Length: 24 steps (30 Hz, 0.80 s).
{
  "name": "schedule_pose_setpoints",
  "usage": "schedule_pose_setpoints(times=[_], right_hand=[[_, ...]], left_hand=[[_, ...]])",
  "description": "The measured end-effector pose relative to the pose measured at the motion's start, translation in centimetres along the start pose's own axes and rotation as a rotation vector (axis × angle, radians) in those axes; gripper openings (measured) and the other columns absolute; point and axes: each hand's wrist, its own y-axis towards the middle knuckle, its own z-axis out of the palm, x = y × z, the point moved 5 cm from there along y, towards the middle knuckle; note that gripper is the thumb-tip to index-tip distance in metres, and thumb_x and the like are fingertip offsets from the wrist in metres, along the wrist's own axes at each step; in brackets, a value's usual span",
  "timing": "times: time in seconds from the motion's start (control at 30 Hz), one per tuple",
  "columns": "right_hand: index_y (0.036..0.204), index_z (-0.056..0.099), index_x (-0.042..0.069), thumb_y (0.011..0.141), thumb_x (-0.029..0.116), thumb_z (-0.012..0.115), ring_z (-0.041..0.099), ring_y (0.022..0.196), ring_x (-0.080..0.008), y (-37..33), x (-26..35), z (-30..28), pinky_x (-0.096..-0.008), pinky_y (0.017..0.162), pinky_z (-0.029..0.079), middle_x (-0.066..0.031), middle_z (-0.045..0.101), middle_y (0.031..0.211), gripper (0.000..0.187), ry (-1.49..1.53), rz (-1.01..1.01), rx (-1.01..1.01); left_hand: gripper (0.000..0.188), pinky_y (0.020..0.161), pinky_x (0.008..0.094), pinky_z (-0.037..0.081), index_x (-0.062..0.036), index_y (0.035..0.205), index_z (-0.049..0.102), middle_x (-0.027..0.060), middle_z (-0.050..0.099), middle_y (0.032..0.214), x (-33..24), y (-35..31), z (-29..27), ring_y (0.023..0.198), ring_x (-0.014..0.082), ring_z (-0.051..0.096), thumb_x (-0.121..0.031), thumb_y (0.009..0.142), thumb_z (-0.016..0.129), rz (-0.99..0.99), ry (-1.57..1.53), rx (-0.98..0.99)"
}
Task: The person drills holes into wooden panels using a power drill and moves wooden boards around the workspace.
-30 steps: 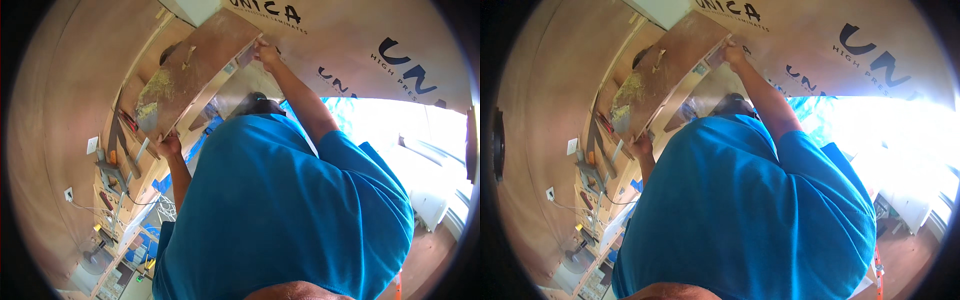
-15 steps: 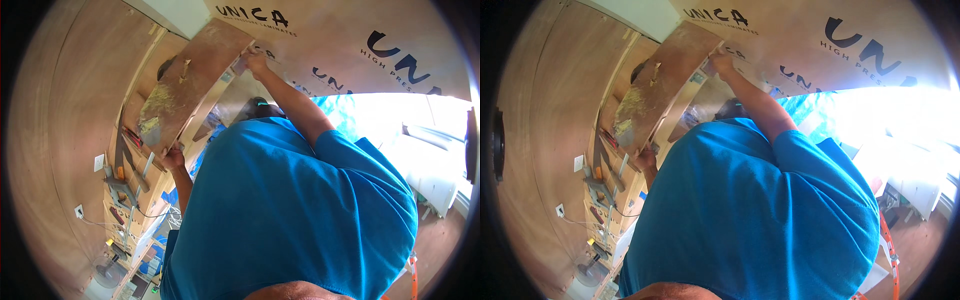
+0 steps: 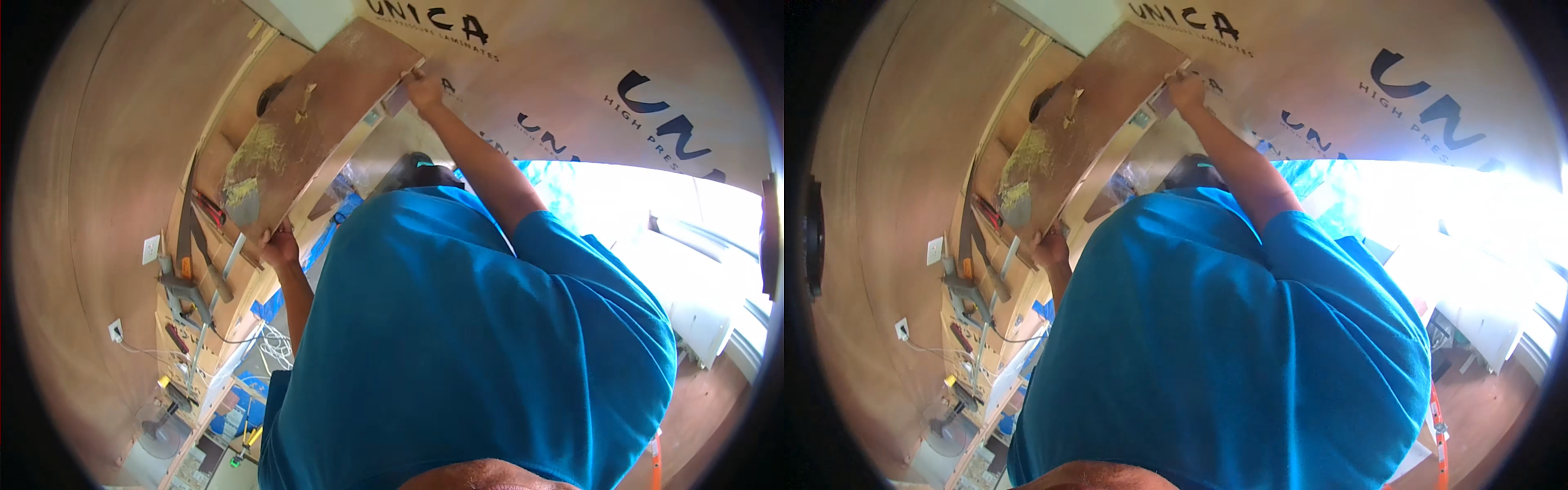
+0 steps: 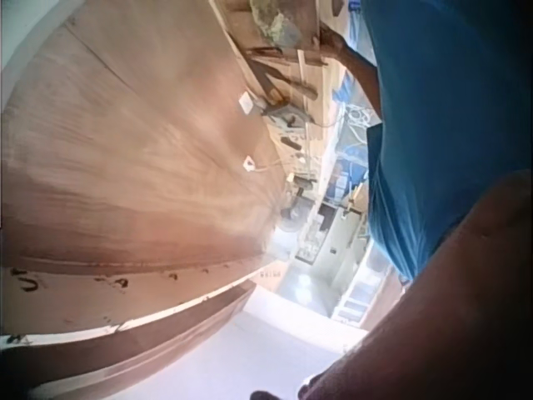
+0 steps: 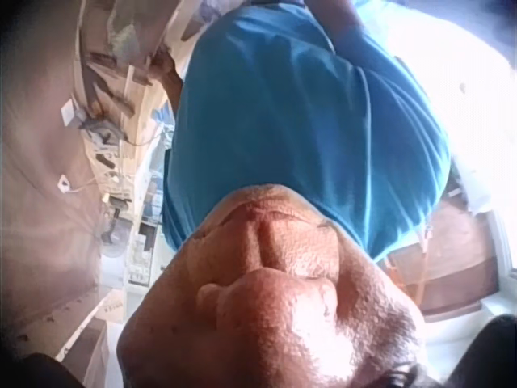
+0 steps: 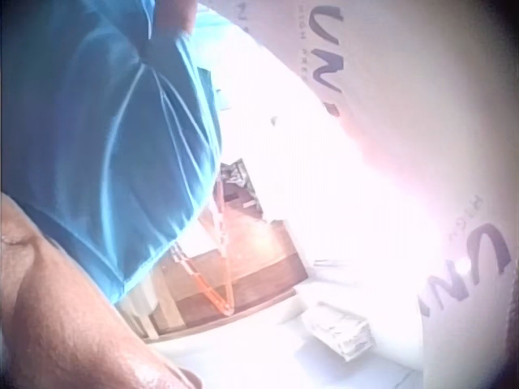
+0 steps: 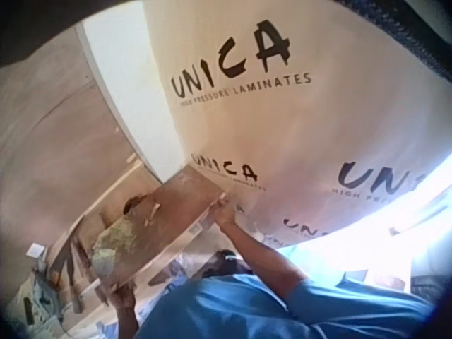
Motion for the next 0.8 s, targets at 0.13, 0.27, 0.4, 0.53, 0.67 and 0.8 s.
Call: schedule_pose_setpoints(times=[0.13, 0.27, 0.4, 0.53, 0.67, 0.8], right_hand=[[0.097, 0.072, 0.001, 0.077, 0.033, 0.08, 0.068, 0.08, -0.0228, 0.5, -0.4, -0.1, -0.0366, 0.075, 0.052, -0.0148, 0.072, 0.087, 0.039, -0.042, 0.112, -0.238], [0.077, 0.064, 0.003, 0.076, 0.029, 0.084, 0.066, 0.075, -0.0226, -0.3, 1.6, 0.8, -0.036, 0.07, 0.053, -0.0122, 0.069, 0.081, 0.033, -0.153, 0.162, -0.215], [0.073, 0.056, 0.008, 0.076, 0.018, 0.085, 0.063, 0.067, -0.0207, 3.0, -3.8, 1.1, -0.0335, 0.061, 0.052, -0.0082, 0.065, 0.075, 0.031, 0.36, 0.234, -0.198], [0.075, 0.05, 0.012, 0.077, 0.009, 0.084, 0.059, 0.058, -0.0166, 3.2, -4.5, 1.8, -0.0301, 0.052, 0.05, -0.0041, 0.061, 0.072, 0.034, 0.584, 0.298, -0.09], [0.072, 0.048, 0.012, 0.076, 0.01, 0.085, 0.058, 0.057, -0.0156, 1.8, -2.6, 1.9, -0.0309, 0.05, 0.05, -0.0038, 0.061, 0.071, 0.037, 0.699, 0.36, -0.071], [0.069, 0.054, 0.011, 0.075, 0.011, 0.085, 0.059, 0.057, -0.0156, 1.3, -1.9, 1.2, -0.0306, 0.049, 0.048, -0.0046, 0.063, 0.07, 0.031, 0.683, 0.373, -0.104]], left_hand=[[0.062, 0.107, 0.0515, 0.046, 0.0018, 0.127, 0.056, 0.0183, 0.059, 0.133, 0.7, -0.5, 2.1, 0.124, 0.0357, 0.056, 0.0, 0.066, 0.067, 0.008, 0.033, -0.02], [0.061, 0.106, 0.0518, 0.047, -0.0002, 0.13, 0.056, 0.0169, 0.058, 0.134, -0.5, -1.2, -0.1, 0.124, 0.0357, 0.056, 0.0, 0.07, 0.065, 0.019, 0.0, -0.025], [0.061, 0.105, 0.0505, 0.047, 0.0002, 0.13, 0.056, 0.0158, 0.059, 0.133, 0.8, -0.2, 2.1, 0.123, 0.0352, 0.057, -0.001, 0.069, 0.065, -0.041, 0.023, 0.008], [0.059, 0.103, 0.0494, 0.048, 0.0016, 0.127, 0.057, 0.016, 0.062, 0.129, 0.4, -0.5, 1.8, 0.12, 0.0345, 0.059, -0.002, 0.069, 0.066, -0.016, 0.039, -0.004], [0.066, 0.107, 0.0474, 0.047, 0.0019, 0.131, 0.054, 0.0165, 0.06, 0.132, 0.2, -0.4, 0.4, 0.122, 0.0336, 0.057, -0.003, 0.066, 0.07, -0.05, 0.012, 0.027], [0.067, 0.105, 0.0472, 0.048, 0.0007, 0.13, 0.054, 0.0155, 0.061, 0.131, 0.6, -0.3, 1.0, 0.119, 0.0331, 0.06, -0.003, 0.066, 0.07, -0.049, 0.008, 0.014]])
